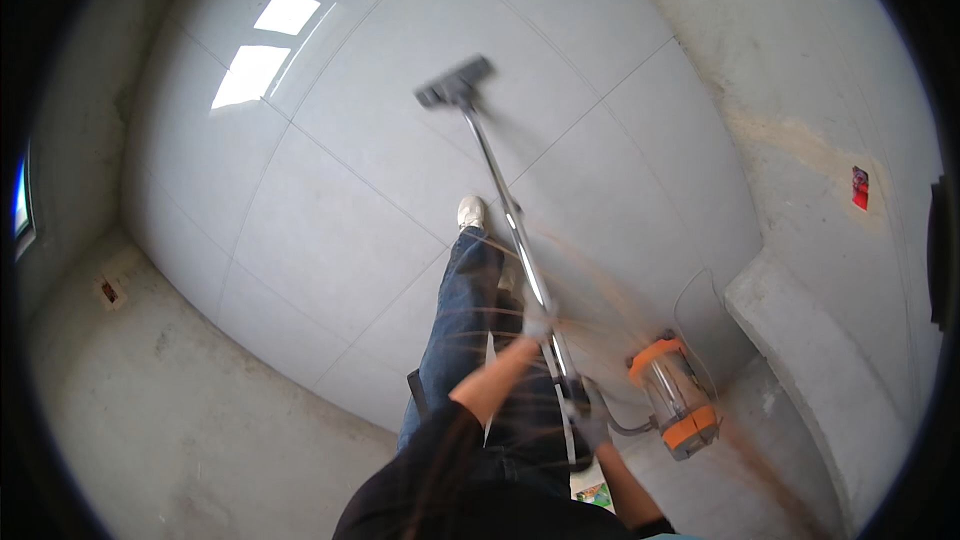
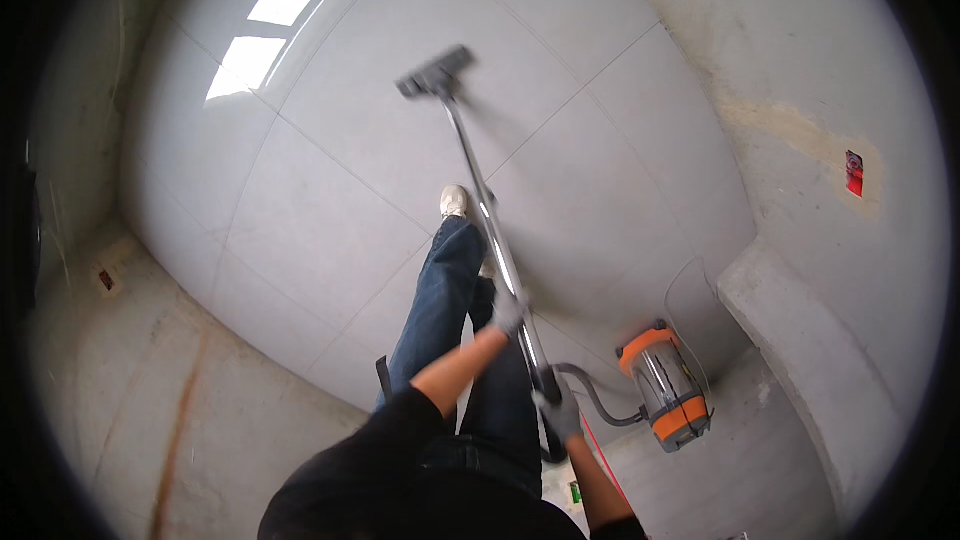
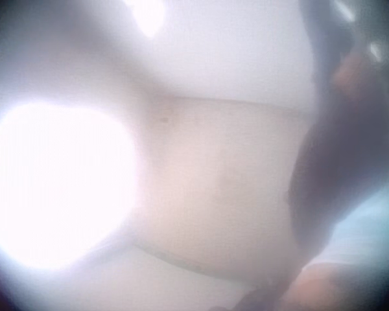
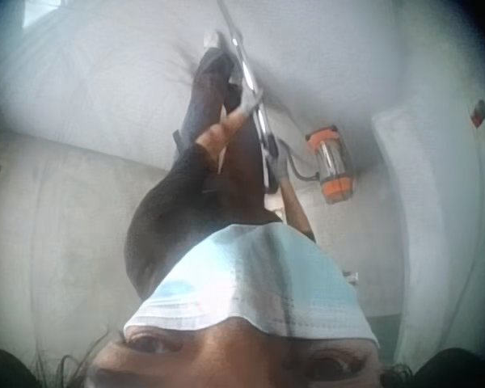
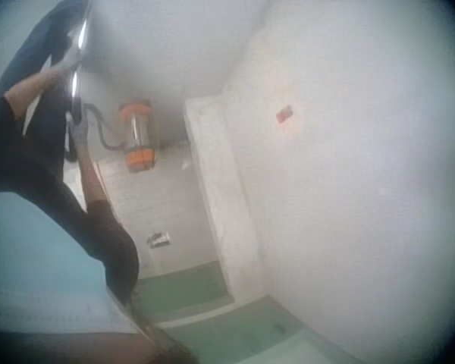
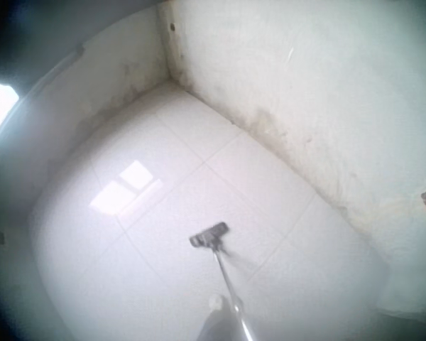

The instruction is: The person vacuums a tiled floor in an empty room using a canister vacuum with a long wand and floor head. They move the vacuum head back and forth across the floor, covering different areas and occasionally repositioning the vacuum unit.

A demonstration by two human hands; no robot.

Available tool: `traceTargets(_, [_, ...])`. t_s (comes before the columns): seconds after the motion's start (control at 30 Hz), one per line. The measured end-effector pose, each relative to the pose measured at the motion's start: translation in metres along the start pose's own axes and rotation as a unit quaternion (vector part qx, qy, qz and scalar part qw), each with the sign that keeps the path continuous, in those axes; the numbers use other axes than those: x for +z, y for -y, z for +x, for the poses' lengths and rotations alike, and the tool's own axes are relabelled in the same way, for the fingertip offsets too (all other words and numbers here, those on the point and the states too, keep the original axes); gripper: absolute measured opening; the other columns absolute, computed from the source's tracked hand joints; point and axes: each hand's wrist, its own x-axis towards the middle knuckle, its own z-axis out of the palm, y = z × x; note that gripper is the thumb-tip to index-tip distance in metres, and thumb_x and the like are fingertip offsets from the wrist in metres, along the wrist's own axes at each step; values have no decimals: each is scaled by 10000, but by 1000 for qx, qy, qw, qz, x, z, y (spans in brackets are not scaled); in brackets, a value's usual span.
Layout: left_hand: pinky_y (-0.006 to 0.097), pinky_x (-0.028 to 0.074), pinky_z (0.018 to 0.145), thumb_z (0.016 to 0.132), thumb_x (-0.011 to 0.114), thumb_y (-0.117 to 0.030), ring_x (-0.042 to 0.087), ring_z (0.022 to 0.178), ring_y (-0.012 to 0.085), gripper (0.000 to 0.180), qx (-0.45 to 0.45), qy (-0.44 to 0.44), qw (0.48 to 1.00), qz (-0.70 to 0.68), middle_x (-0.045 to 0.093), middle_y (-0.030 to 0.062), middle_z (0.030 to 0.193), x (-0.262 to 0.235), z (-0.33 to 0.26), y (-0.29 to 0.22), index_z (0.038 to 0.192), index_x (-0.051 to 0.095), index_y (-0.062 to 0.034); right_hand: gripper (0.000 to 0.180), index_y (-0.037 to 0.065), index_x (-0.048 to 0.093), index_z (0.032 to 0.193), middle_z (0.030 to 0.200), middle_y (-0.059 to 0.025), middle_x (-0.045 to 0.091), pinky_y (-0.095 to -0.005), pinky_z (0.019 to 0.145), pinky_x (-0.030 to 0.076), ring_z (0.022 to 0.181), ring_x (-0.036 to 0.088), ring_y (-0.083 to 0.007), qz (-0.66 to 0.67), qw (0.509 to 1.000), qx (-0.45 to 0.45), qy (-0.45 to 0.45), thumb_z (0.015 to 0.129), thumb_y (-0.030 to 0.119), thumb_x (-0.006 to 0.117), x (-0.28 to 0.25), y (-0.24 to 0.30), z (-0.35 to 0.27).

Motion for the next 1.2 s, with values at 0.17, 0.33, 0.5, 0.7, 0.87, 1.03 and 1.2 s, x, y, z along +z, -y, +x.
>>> traceTargets(0.17, [418, 460, 931, 762, 712, -292, 552, 1079, 451, 984, 7, -25, 994, 109, 497, 356, 1198, -77, 217, -130, 1379, 51, 95, 627, 199, 499, 1345, 1012, -91, 668, -319, 772, 507, 910, 641, -177, -76, 972, -207, -77, 780, 357, 719, 45, 185, 186])
traceTargets(0.33, [385, 500, 860, 776, 717, -242, 610, 976, 399, 1017, 20, -44, 999, 2, 560, 294, 1126, -55, 236, -169, 1400, -37, 34, 618, 186, 503, 1338, 994, -59, 665, -308, 747, 512, 824, 625, -169, -149, 965, -199, -86, 785, 366, 712, 21, 263, 232])
traceTargets(0.5, [392, 517, 820, 749, 734, -244, 619, 929, 384, 1123, 9, 15, 995, 100, 574, 297, 1057, 36, 161, -105, 1393, -139, 45, 629, 179, 499, 1344, 1018, -66, 650, -301, 799, 492, 878, 605, -164, -131, 969, -186, -99, 778, 327, 730, -48, 154, 177])
traceTargets(0.7, [375, 462, 940, 665, 763, -219, 557, 1074, 392, 1195, -58, 78, 992, 78, 516, 302, 1180, 188, 15, -7, 1415, -127, 50, 563, 66, 499, 1324, 1129, -34, 588, -272, 887, 437, 1000, 549, -134, 127, 986, -85, -61, 829, 228, 714, -151, -39, 72])
traceTargets(0.87, [369, 498, 883, 709, 732, -215, 613, 989, 382, 1168, -34, 151, 976, 153, 595, 295, 1051, 238, -66, 63, 1386, -167, 100, 550, 94, 479, 1327, 945, -58, 606, -300, 668, 479, 739, 568, -153, 144, 984, 3, -104, 845, 253, 691, -174, -185, -9])
traceTargets(1.03, [354, 477, 921, 752, 701, -219, 597, 1046, 373, 1182, -9, 192, 953, 235, 576, 263, 1157, 248, -193, 150, 1351, -271, 87, 583, 143, 471, 1331, 730, -62, 606, -301, 426, 471, 471, 555, -166, 252, 967, 43, -9, 840, 375, 683, -158, -295, -98])
traceTargets(1.2, [356, 417, 993, 769, 726, -243, 509, 1166, 334, 1185, 43, 281, 942, 179, 467, 228, 1288, 229, -197, 199, 1380, -262, -4, 409, 134, 568, 1152, 673, -67, 609, -310, 443, 508, 492, 593, -192, 404, 910, 51, 76, 874, 429, 622, -131, -302, -128])
